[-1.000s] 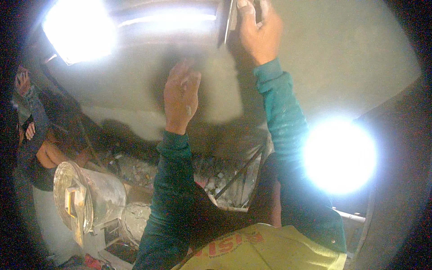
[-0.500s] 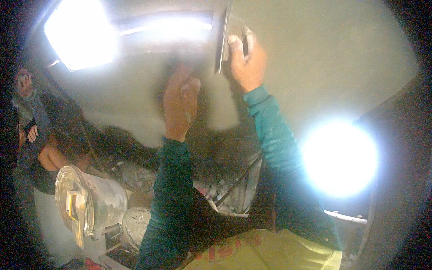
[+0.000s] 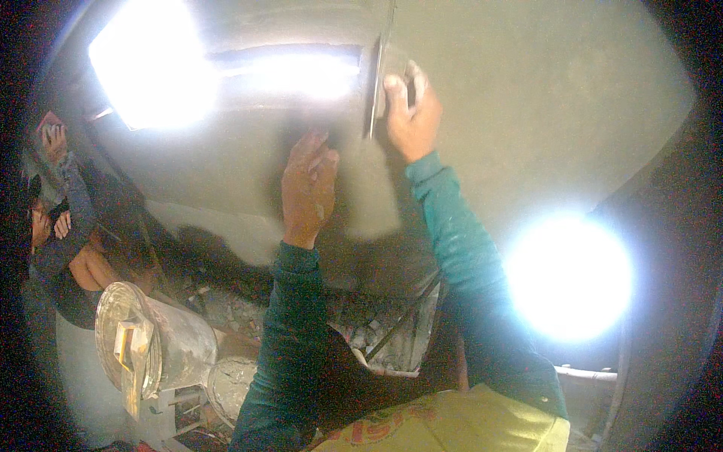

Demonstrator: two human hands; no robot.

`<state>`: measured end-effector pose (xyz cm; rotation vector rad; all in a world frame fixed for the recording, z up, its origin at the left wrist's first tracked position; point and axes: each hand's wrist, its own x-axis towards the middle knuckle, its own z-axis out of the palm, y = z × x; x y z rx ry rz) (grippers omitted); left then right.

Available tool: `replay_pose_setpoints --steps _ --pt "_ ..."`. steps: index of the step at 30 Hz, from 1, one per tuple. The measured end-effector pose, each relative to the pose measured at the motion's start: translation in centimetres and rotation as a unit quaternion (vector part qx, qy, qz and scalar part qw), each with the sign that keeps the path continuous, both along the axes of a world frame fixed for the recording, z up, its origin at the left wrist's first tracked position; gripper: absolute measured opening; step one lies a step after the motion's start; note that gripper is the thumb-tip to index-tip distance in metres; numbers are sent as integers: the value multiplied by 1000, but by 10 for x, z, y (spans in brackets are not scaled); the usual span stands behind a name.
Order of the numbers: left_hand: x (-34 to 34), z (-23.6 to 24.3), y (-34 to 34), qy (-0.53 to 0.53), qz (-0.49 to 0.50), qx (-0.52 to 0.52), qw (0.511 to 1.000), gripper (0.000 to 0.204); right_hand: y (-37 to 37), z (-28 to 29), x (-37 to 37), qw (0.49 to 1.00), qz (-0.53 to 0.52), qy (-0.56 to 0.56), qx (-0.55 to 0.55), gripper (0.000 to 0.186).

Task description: The person smooths a freshly plastered wall using a trowel, working around a vent opening. He periodically scoops additional plaster from a bucket and applies it to the wall surface to even out the finish.

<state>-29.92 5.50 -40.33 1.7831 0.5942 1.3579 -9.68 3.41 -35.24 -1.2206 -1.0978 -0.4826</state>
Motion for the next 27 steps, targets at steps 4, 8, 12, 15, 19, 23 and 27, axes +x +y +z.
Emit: replay_pose_setpoints --steps 4,8,12,15,19,23,27 --pt "6 -17 11 16 2 23 1000 45 9 63 7 998 -4 -47 33 58" --pt "4 -9 3 -27 -24 -44 998 46 5 57 10 998 28 -58 18 58" --pt "8 -9 4 5 -28 -43 999 47 -8 5 11 998 -16 -63 -23 60" --pt "6 -12 2 25 -16 -32 999 47 -8 -22 4 999 -1 -18 -41 59" --pt "5 -10 4 79 46 66 994 45 -13 -23 -6 998 -11 -5 -55 57" --pt "1 -2 1 40 39 42 998 44 -20 -31 -14 996 -16 -19 -82 54" --pt "1 -6 5 36 50 64 996 45 -10 -33 -12 999 13 10 -51 42"
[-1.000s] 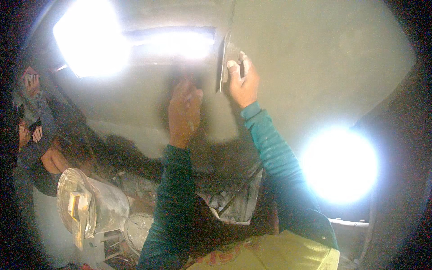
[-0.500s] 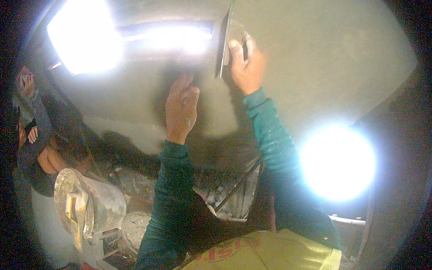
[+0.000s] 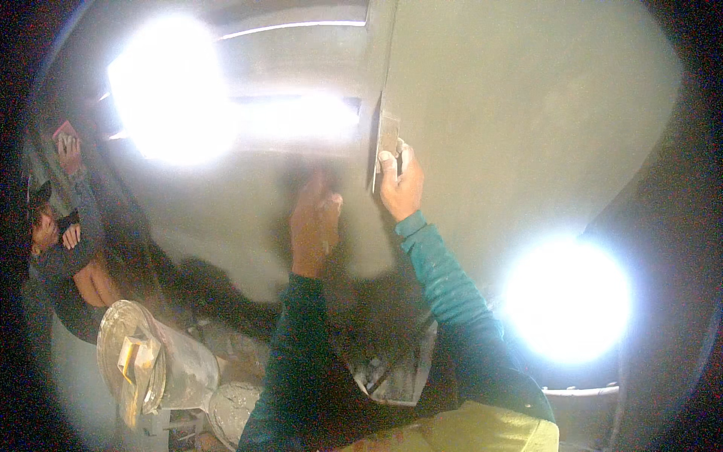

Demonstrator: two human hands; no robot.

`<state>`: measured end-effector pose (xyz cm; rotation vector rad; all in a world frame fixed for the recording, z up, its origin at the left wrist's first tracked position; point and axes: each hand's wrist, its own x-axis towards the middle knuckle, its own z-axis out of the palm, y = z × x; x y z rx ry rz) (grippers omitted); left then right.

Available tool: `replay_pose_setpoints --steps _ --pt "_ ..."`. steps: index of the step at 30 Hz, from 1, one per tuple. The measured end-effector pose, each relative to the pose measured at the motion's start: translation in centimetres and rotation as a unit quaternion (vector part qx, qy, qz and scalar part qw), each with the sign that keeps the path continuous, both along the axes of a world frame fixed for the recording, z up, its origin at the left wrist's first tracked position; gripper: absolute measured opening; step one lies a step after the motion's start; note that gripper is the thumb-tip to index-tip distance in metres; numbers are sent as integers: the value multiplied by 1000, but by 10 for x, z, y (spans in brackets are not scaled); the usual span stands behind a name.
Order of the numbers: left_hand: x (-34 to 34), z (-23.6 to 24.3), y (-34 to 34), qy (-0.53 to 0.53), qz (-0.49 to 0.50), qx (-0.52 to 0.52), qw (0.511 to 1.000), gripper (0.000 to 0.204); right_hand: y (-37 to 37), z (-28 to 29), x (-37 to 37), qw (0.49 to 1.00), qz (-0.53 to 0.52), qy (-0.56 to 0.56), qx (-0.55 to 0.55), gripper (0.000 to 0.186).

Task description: The person smooths a freshly plastered wall using a trowel, working around a vent opening. He periodically scoops additional plaster from a bucket and applies it to the wall surface to even out the finish.

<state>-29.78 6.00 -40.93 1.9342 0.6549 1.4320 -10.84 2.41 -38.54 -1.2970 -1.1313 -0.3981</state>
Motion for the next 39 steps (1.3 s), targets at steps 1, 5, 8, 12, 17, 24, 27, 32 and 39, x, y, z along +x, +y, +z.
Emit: replay_pose_setpoints --steps 1,5,8,12,17,24,27,32,39 --pt "-1 4 -3 3 -4 -4 1000 46 1 4 -2 1000 0 14 9 41" --pt "-8 9 -6 -6 -56 -62 997 48 9 42 -3 999 -34 7 28 50" --pt "-9 8 -6 -14 -69 -82 994 48 13 83 -5 999 -15 8 51 54" --pt "-7 12 -10 -42 -93 -128 987 49 31 127 16 994 -34 -33 96 49" --pt "0 4 -9 -82 -90 -140 983 44 24 180 6 997 20 7 78 61" --pt "-3 -27 18 -12 -68 -21 997 47 16 162 -1 1000 -15 -27 -5 67" --pt "3 -9 2 -47 -48 -47 997 40 22 146 12 998 13 11 66 70" --pt "-1 -6 4 -13 -59 -52 997 45 30 172 13 996 15 0 92 68" --pt "-1 -22 15 14 -56 -28 998 49 16 182 -1 993 95 68 30 70"
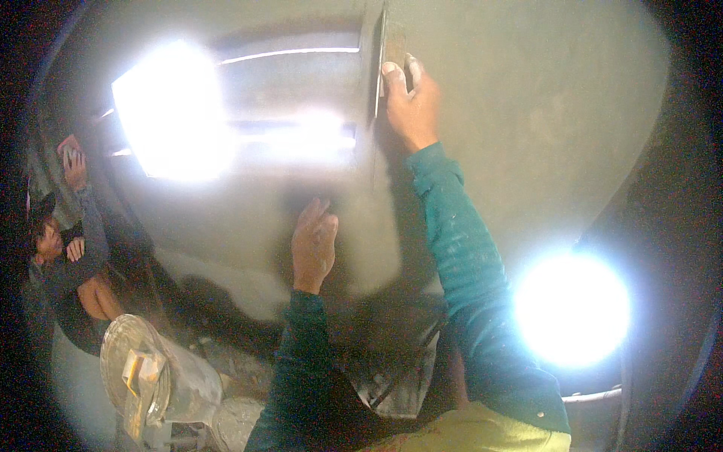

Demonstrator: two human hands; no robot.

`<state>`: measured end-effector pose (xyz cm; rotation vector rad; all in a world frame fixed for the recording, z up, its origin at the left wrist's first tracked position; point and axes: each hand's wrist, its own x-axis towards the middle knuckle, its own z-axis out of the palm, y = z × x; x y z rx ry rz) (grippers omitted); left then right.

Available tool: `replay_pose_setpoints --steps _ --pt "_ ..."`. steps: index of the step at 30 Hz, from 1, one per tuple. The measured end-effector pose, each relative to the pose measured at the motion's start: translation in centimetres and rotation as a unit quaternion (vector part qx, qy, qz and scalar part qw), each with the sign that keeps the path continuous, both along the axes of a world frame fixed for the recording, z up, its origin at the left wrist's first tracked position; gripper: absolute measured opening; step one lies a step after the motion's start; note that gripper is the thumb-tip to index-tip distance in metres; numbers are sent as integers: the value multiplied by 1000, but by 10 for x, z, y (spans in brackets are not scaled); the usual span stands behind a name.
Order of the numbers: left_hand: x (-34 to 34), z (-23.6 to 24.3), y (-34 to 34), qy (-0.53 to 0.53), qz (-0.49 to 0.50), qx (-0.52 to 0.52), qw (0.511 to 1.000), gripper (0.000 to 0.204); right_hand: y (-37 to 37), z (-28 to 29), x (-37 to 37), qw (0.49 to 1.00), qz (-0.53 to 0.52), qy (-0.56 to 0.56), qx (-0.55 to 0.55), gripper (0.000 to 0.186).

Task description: The person smooths a freshly plastered wall using a trowel, working around a vent opening. He periodically scoops additional plaster from a bucket and applies it to the wall surface to even out the finish.

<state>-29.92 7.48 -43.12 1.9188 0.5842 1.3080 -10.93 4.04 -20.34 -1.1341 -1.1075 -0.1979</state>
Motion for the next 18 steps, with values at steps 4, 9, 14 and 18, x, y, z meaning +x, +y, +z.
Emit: replay_pose_setpoints --steps 4,9,14,18 --pt "9 -15 10 7 30 88 996 51 10 -50 21 996 -72 -50 11 72" --pt "0 15 -14 -60 -7 -45 997 51 -4 -115 30 992 -97 -76 -2 57" --pt "1 -12 8 -24 40 86 995 45 -9 -144 16 988 -114 -105 -19 74" --pt "4 -16 2 -34 34 92 995 42 -10 -161 20 991 -112 -76 -23 70"
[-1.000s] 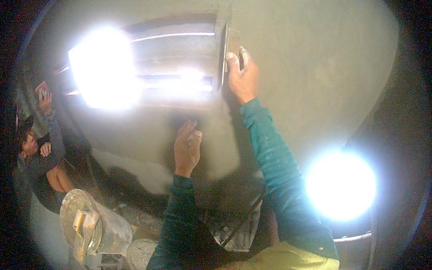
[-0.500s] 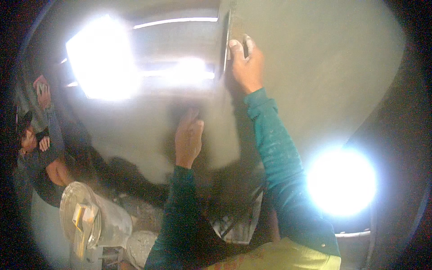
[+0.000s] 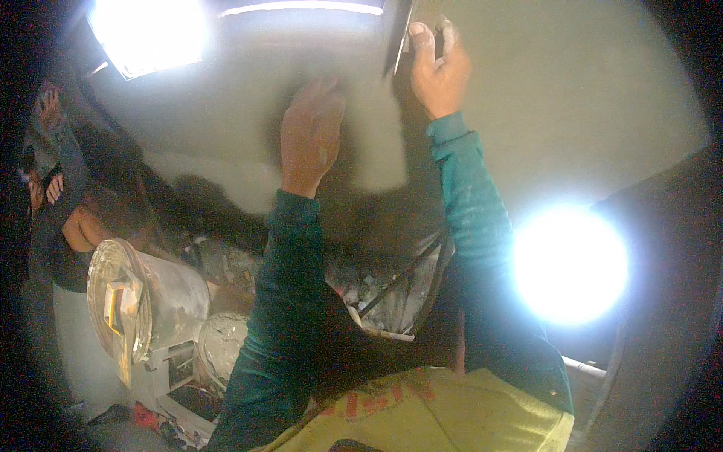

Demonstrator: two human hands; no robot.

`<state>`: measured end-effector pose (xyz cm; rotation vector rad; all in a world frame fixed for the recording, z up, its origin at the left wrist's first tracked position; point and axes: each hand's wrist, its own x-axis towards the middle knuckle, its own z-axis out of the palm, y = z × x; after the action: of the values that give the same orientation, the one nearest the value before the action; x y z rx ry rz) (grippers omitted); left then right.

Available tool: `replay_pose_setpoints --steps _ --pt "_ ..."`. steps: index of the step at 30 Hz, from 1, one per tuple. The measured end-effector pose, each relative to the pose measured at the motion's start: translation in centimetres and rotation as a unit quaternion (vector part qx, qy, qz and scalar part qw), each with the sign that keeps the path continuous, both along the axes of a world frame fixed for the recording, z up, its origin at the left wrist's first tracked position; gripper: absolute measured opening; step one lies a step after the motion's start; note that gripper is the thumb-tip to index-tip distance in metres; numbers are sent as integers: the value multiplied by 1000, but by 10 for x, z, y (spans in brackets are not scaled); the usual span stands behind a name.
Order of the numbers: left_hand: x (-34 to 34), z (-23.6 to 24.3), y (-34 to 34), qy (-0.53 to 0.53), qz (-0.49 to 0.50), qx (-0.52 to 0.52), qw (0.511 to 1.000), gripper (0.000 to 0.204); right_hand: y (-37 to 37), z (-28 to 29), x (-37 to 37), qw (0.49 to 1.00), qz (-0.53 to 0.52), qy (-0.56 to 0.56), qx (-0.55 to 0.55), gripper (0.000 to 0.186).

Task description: The person smooths a freshly plastered wall using a trowel, working around a vent opening. He periodically scoops additional plaster from a bucket and applies it to the wall surface to even out the finish.

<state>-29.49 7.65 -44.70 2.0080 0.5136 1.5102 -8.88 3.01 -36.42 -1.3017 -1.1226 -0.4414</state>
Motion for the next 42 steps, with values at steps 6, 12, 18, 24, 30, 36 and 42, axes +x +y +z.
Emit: replay_pose_setpoints --steps 6,12,18,24,30,36,42 --pt "-3 0 6 5 24 28 999 38 -2 -11 -1 999 14 32 -9 68" --pt "-6 12 1 -2 92 30 995 19 -4 -21 -1 999 15 24 -19 69" --pt "-7 18 0 -13 40 -9 999 32 -6 -13 1 1000 -4 -18 -13 62" --pt "-12 19 -2 8 61 1 998 39 -23 90 -30 996 84 7 12 57" --pt "-11 17 2 -7 69 -3 998 40 -63 94 -8 983 167 -68 31 29" --pt "-13 14 6 36 100 41 993 42 -65 16 -18 984 156 80 -33 45" --pt "-7 26 -9 -7 30 -91 995 47 -44 35 -7 985 155 76 -24 59"
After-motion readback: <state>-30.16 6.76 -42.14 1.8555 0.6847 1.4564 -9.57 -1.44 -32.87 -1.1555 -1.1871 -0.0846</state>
